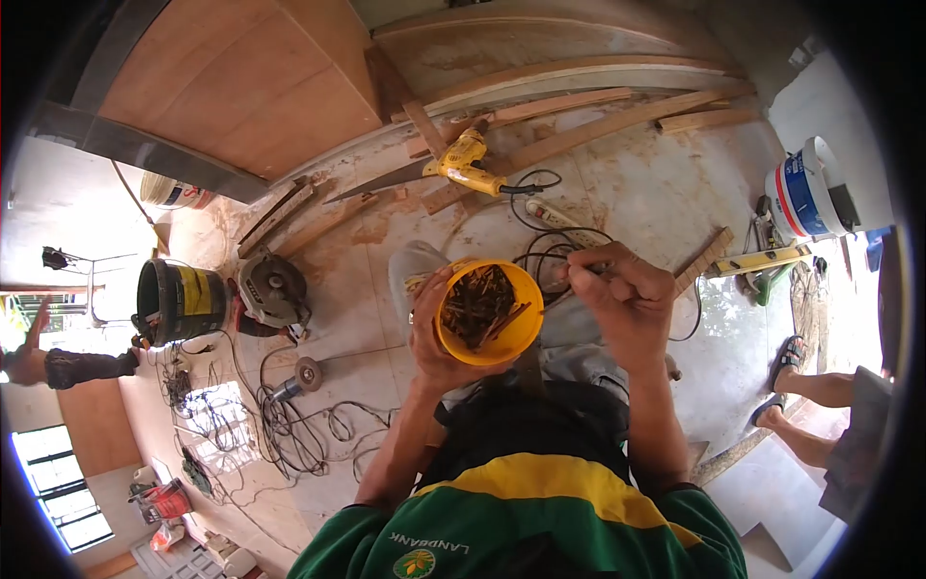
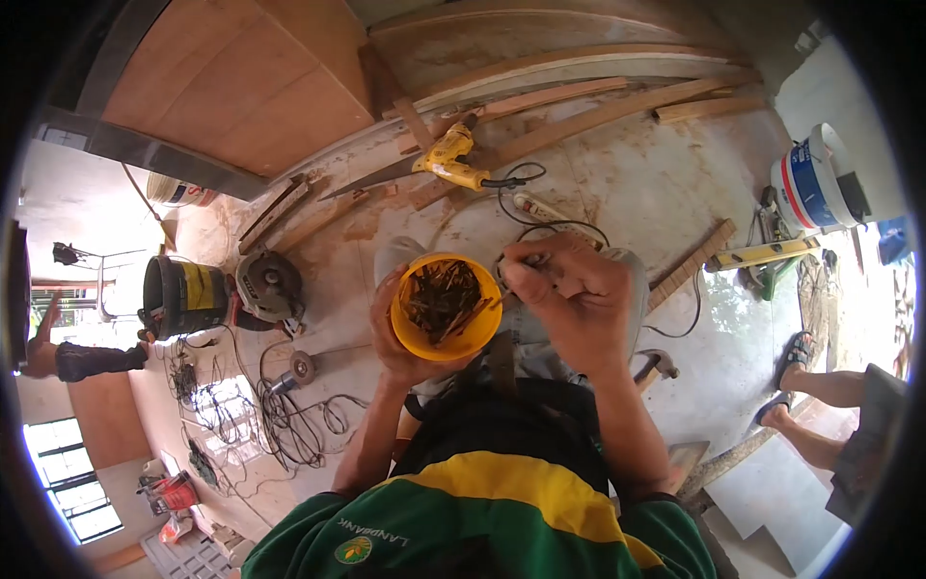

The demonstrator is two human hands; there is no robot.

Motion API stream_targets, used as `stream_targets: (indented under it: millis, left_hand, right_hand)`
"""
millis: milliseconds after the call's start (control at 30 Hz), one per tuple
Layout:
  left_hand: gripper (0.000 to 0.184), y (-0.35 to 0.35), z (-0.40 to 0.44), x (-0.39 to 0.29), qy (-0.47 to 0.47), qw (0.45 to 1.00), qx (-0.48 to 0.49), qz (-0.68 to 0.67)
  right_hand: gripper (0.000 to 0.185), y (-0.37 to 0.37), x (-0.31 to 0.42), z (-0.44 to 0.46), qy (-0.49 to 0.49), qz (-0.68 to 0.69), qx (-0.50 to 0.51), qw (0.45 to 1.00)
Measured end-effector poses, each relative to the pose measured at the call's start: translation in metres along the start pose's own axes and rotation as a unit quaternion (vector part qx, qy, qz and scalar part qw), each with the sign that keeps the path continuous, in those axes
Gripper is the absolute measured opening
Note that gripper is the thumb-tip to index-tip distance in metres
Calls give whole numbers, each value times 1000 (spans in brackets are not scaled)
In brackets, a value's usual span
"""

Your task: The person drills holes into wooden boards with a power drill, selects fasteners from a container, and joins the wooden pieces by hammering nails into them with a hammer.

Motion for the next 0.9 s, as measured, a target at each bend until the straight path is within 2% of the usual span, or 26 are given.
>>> stream_targets:
  millis: [100,267,333,433,500,533,600,667,733,767,833,867,900]
  left_hand:
    - [119,-5,-3,5,27,999,13,-28]
    - [119,-7,-4,8,46,997,26,-49]
    - [111,-4,-5,13,70,990,-12,-126]
    - [112,-3,-4,13,81,993,5,-90]
    - [113,-8,-10,23,104,987,-1,-126]
    - [115,-9,-12,29,125,979,-7,-161]
    - [116,-8,-10,28,127,981,1,-149]
    - [117,-7,-7,26,128,982,6,-137]
    - [115,-4,-3,19,120,981,-3,-155]
    - [114,-11,-17,42,223,950,7,-221]
    - [116,-7,-37,68,214,970,1,-116]
    - [120,7,-21,55,187,969,-17,-161]
    - [115,15,-16,54,209,970,-6,-127]
  right_hand:
    - [17,-4,4,2,-40,-40,12,998]
    - [21,-7,6,5,-31,-51,2,998]
    - [21,-7,8,5,-30,-41,0,999]
    - [20,-16,9,5,-19,-67,46,997]
    - [22,-28,4,3,40,-192,100,975]
    - [22,-33,-2,1,43,-191,103,975]
    - [23,-56,-8,-4,88,-258,178,946]
    - [25,-68,-7,-7,64,-218,209,951]
    - [25,-71,-3,-7,52,-163,207,963]
    - [23,-67,-5,-7,40,-183,196,963]
    - [16,-51,-15,-8,26,-201,160,966]
    - [13,-41,-25,-10,19,-197,132,971]
    - [10,-33,-28,-9,4,-196,94,976]
Point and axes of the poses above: each hand's wrist, its own z-axis towards the middle knuckle, its own y-axis out of the back of the hand, x = y × z, the point moved 9 cm from there along z, towards the middle knuckle, and after that the axes turned 10 degrees about y, right-handed, at the moved point
